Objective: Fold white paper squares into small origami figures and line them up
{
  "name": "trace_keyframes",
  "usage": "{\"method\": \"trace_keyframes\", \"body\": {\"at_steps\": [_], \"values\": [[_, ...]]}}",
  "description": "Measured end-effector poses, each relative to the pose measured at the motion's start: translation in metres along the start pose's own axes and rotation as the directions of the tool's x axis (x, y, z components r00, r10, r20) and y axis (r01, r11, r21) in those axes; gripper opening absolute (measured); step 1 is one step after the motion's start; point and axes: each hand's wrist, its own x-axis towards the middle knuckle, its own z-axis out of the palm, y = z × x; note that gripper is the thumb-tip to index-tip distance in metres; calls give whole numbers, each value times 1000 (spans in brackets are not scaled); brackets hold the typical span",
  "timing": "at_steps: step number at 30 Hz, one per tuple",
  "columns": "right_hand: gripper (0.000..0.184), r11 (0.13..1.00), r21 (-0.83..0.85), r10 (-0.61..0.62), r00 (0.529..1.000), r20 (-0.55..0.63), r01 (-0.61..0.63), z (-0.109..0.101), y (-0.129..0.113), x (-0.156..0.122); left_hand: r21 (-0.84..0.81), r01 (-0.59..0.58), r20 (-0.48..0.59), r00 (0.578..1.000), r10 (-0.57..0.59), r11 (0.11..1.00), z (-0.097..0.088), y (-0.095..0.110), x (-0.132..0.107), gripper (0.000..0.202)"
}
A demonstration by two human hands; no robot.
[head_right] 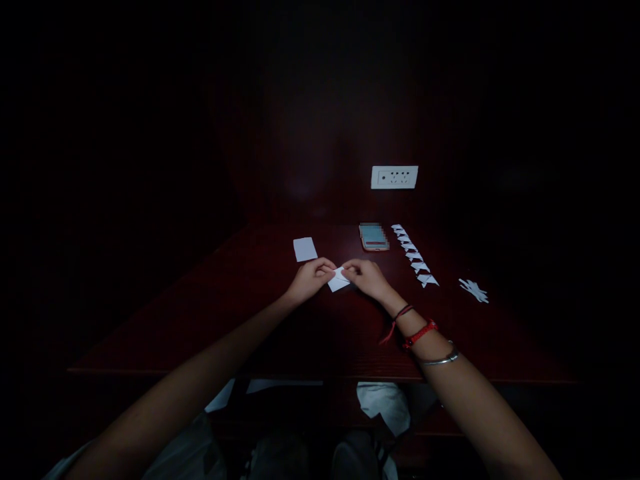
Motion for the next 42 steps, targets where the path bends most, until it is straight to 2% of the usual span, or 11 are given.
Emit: {"method": "trace_keyframes", "body": {"at_steps": [3,7,10,13,16,21,25,30,36,39,42], "values": [[21,999,-34,-10,1000,-3,10,1,-4,-1,11,-40,7,999,40,999,1,1,0,10],[16,996,-78,36,999,-27,-38,3,-3,2,20,-44,-8,999,44,999,2,-2,2,12],[15,993,-117,30,998,-54,-36,5,-2,3,-43,-19,9,1000,19,999,2,-4,3,14],[17,988,-151,6,996,-88,-19,8,-1,2,-145,-7,69,997,17,989,2,-5,2,22],[18,994,-105,25,995,-95,-35,9,0,1,-165,5,88,996,10,986,1,-6,2,30],[22,997,-24,64,979,-192,-69,3,1,2,-114,47,5,999,-47,992,-2,-9,3,22],[23,995,-34,92,987,-129,-97,-1,5,3,-130,35,-48,998,-41,991,-3,-9,2,21],[25,993,56,103,994,-42,-100,2,11,5,-48,3,-46,999,-5,999,-1,-8,0,16],[26,989,99,112,994,15,-113,4,12,3,-17,28,6,1000,-28,999,2,-9,1,15],[25,993,34,114,993,35,-115,5,10,3,-22,32,37,999,-31,999,2,-7,0,17],[20,992,-100,70,998,-7,-70,4,7,2,-21,46,57,997,-45,999,2,-4,-1,20]]}}
